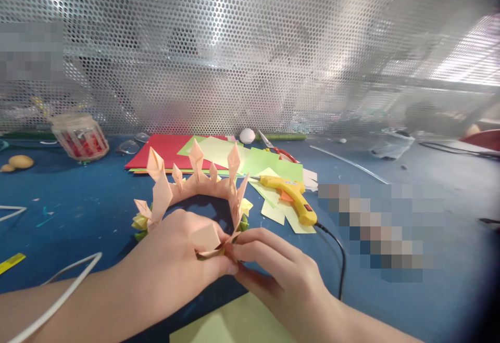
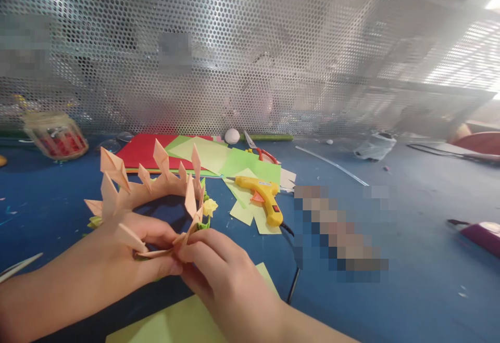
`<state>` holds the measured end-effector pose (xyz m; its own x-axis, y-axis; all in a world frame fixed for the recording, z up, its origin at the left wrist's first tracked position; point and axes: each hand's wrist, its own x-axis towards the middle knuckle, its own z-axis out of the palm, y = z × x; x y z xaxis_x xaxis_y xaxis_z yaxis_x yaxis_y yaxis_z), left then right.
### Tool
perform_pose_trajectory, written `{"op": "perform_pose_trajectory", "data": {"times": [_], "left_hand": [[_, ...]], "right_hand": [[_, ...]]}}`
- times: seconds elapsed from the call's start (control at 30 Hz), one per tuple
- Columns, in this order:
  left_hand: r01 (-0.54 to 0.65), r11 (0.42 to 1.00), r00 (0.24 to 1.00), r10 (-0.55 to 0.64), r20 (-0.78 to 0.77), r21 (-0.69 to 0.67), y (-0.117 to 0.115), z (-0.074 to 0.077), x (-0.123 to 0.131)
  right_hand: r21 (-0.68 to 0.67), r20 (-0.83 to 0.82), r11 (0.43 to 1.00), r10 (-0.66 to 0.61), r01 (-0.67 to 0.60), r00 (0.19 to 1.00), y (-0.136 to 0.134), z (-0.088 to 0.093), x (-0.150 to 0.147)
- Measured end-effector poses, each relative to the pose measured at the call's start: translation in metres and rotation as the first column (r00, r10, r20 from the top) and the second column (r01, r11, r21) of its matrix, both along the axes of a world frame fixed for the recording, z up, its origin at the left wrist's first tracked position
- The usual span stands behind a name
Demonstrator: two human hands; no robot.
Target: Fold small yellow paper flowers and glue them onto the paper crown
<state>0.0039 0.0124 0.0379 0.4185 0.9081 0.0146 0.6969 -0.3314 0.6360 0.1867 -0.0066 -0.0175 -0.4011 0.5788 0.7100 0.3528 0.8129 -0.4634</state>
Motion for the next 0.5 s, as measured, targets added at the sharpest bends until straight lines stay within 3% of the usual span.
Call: {"op": "perform_pose_trajectory", "data": {"times": [0.5], "left_hand": [[0.023, 0.999, 0.999, -0.025, -0.042, -0.047, 0.0016, 0.0004, -0.0028]], "right_hand": [[0.07, 0.018, 0.997, -0.037, 0.036, 0.999, -0.0024, 0.0041, 0.0065]]}}
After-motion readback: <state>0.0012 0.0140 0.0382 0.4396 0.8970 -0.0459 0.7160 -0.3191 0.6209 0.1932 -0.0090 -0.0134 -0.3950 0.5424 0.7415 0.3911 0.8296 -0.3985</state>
